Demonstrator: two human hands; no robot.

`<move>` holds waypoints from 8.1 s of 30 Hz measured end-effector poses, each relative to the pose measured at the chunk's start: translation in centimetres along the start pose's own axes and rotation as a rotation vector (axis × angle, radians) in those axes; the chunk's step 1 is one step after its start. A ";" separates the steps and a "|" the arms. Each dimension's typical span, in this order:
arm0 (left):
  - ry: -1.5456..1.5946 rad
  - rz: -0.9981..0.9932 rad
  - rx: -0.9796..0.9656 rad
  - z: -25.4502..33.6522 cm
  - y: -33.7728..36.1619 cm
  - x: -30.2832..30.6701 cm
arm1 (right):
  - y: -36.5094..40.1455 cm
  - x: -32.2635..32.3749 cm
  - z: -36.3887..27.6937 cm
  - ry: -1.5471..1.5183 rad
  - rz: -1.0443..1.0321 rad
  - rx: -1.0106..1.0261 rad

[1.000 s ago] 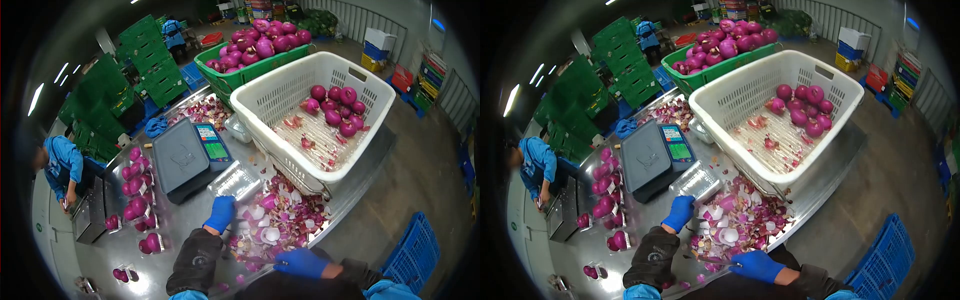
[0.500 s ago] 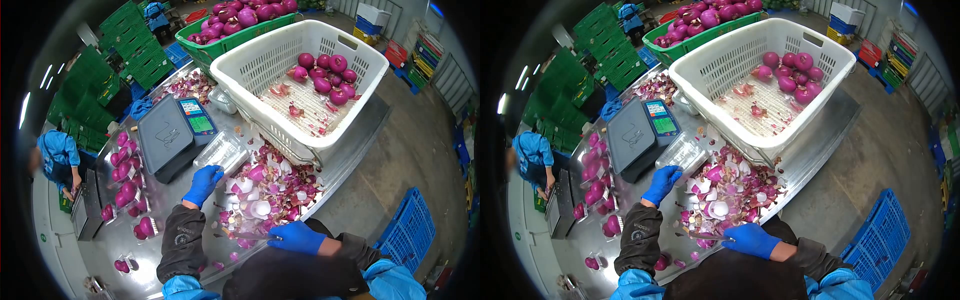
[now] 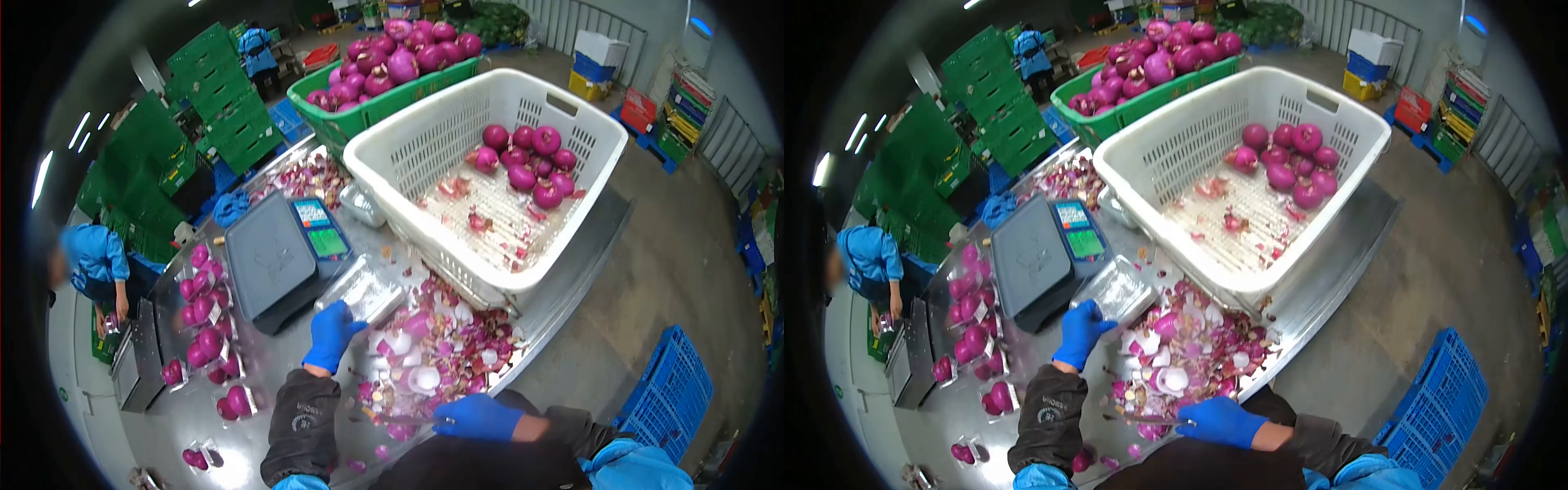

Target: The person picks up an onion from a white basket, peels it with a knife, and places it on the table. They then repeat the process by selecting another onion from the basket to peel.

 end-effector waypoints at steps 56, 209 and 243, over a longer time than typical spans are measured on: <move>-0.238 0.082 -0.785 51.2 -41.1 -22.0 | 10.2 17.4 15.1 -0.407 0.482 -0.158; 2.570 -0.490 1.381 17.1 21.2 -2.9 | 0.4 10.0 -6.9 0.281 0.178 0.337; 1.138 0.292 0.627 5.7 18.5 5.3 | 0.6 7.2 1.5 -0.195 0.338 -0.185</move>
Point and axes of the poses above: each hand's wrist, its own y-axis away from the middle knuckle, its own x-axis out of the back of the hand, z = x × y, the point moved 10 cm from there along -y, towards the middle knuckle, and after that the axes turned 6 degrees about -y, right-handed, at the moved point
